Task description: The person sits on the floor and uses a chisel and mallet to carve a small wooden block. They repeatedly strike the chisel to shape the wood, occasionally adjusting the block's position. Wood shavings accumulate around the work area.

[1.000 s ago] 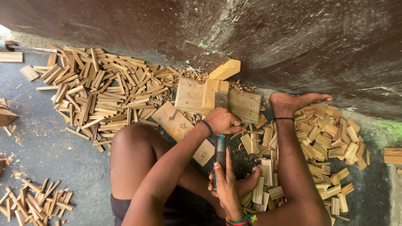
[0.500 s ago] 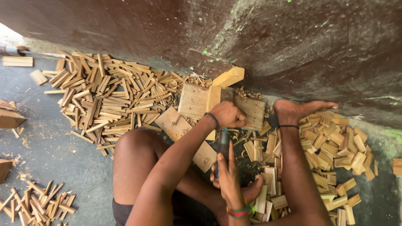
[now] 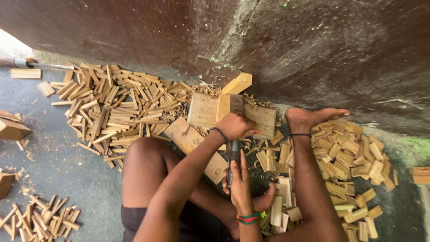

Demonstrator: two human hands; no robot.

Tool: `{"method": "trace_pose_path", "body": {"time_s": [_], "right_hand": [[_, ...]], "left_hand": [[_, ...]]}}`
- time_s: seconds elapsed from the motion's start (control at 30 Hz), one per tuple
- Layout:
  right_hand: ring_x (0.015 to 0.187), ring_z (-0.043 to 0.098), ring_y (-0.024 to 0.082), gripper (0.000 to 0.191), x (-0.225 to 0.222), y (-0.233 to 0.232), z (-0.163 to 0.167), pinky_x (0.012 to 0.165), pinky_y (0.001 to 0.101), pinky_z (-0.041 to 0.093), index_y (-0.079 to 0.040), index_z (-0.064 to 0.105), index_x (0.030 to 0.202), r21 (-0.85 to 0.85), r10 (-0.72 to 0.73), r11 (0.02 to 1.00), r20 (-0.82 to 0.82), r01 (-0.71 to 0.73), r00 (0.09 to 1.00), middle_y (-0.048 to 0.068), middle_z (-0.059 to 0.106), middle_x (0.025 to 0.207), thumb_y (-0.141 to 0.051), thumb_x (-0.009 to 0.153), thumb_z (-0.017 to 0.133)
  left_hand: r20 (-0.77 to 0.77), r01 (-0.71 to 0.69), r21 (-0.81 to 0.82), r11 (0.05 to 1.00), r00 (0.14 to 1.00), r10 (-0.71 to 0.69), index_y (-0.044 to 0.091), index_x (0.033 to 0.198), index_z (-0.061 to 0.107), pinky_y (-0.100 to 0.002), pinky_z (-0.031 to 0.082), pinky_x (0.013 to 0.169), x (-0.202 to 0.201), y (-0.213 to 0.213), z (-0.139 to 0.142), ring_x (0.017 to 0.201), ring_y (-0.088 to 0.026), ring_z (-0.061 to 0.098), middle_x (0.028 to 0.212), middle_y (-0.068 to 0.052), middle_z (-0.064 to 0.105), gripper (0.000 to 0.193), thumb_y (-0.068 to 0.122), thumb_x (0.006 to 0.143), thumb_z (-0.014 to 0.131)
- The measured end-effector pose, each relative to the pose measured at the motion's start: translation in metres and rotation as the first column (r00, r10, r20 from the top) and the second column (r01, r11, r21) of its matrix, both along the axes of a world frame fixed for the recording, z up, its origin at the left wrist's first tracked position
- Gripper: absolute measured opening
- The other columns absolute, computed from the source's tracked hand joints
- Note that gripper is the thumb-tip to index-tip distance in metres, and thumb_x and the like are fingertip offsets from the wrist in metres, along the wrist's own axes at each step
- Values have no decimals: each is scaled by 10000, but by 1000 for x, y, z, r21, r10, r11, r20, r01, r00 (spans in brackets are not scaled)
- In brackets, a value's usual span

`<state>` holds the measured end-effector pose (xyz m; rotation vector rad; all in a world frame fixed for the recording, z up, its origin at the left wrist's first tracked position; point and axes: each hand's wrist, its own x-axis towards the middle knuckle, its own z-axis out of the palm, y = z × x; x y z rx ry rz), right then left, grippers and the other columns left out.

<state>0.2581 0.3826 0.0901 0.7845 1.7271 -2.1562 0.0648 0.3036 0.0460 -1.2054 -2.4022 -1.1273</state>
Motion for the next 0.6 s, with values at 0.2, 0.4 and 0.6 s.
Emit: {"method": "trace_pose_path", "body": {"time_s": [0.2,0.4,0.6], "right_hand": [[412,515,132,616,9,30,8,313,252,372,-300,297,1578,32,-126,991,-19,126,992,81,595,722,-343,997,496],[418,503,129,568,30,54,14,304,250,362,-258,371,1560,86,-231,968,-39,234,972,89,581,725,-324,1009,493],[393,514,170,592,40,49,8,290,277,365,-271,365,1563,185,-211,962,47,199,976,116,596,711,-301,991,516]], "left_hand": [[-20,-199,62,978,979,201,169,965,717,-411,554,818,15,-43,0,842,-266,689,903,-58,710,247,415,943,731],[-2,-463,-45,885,886,464,57,1266,595,-474,454,938,29,-89,-1,1074,-341,593,1243,-157,598,668,516,812,767],[-27,-497,-174,850,865,500,98,1289,606,-469,420,986,28,-74,-15,1102,-296,596,1248,-105,592,622,526,860,746]]}}
